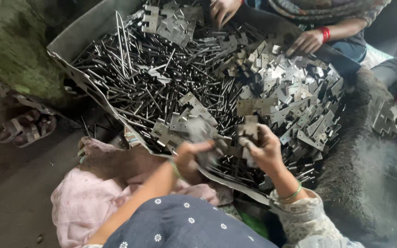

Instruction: The person sits on the floor and sorts small metal brackets and rods from a large bin, picking them up by hand and placing them into piles. Other workers are visible nearby performing similar sorting tasks.

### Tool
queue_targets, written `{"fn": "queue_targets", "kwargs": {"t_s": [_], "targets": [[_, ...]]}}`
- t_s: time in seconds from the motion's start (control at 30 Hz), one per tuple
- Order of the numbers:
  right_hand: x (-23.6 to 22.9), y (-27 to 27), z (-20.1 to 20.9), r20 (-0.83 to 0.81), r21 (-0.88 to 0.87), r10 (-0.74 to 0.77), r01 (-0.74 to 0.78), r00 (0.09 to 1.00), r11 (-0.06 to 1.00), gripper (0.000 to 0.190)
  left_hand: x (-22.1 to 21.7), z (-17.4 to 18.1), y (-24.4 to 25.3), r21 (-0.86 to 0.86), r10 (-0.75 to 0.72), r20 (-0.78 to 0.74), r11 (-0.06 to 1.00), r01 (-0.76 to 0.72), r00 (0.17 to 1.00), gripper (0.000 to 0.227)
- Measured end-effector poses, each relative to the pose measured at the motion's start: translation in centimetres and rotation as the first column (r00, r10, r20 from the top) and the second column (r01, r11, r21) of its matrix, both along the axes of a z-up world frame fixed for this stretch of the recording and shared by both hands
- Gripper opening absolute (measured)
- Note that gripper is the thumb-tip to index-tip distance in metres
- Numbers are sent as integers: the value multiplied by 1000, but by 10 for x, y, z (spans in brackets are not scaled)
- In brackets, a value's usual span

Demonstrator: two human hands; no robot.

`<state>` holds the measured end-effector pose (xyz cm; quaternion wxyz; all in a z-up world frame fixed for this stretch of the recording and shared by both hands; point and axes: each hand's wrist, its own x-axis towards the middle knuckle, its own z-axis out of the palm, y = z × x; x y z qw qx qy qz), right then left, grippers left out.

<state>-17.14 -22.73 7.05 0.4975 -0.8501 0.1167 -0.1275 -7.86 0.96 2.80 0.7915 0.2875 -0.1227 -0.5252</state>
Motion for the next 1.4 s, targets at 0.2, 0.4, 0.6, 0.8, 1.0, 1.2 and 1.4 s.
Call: {"fn": "queue_targets", "kwargs": {"t_s": [0.2,0.4,0.6,0.8,1.0,1.2,1.4], "targets": [[-26,53,10,-162,-487,342,-376,926,788,58,-55,-45,-58,26,100,-472,995,-100,876,51],[-50,13,0,-153,256,83,-42,985,966,48,-46,8,-63,239,172,302,938,-249,938,74],[-114,-143,20,125,42,-449,447,885,893,42,36,11,-25,153,-462,859,643,-751,-221,84],[-172,-227,17,199,-915,-664,380,721,138,72,39,-26,-34,163,-701,598,580,-799,-387,29],[-103,-141,19,8,-865,-490,252,872,433,28,46,-8,-36,-111,-589,575,631,-768,-568,13],[7,-39,10,-189,-827,20,-171,982,535,63,55,30,-32,117,-482,849,570,-813,-215,14],[24,-11,-3,-443,-763,127,-448,887,466,74,53,61,15,-75,327,709,916,-394,625,36]]}}
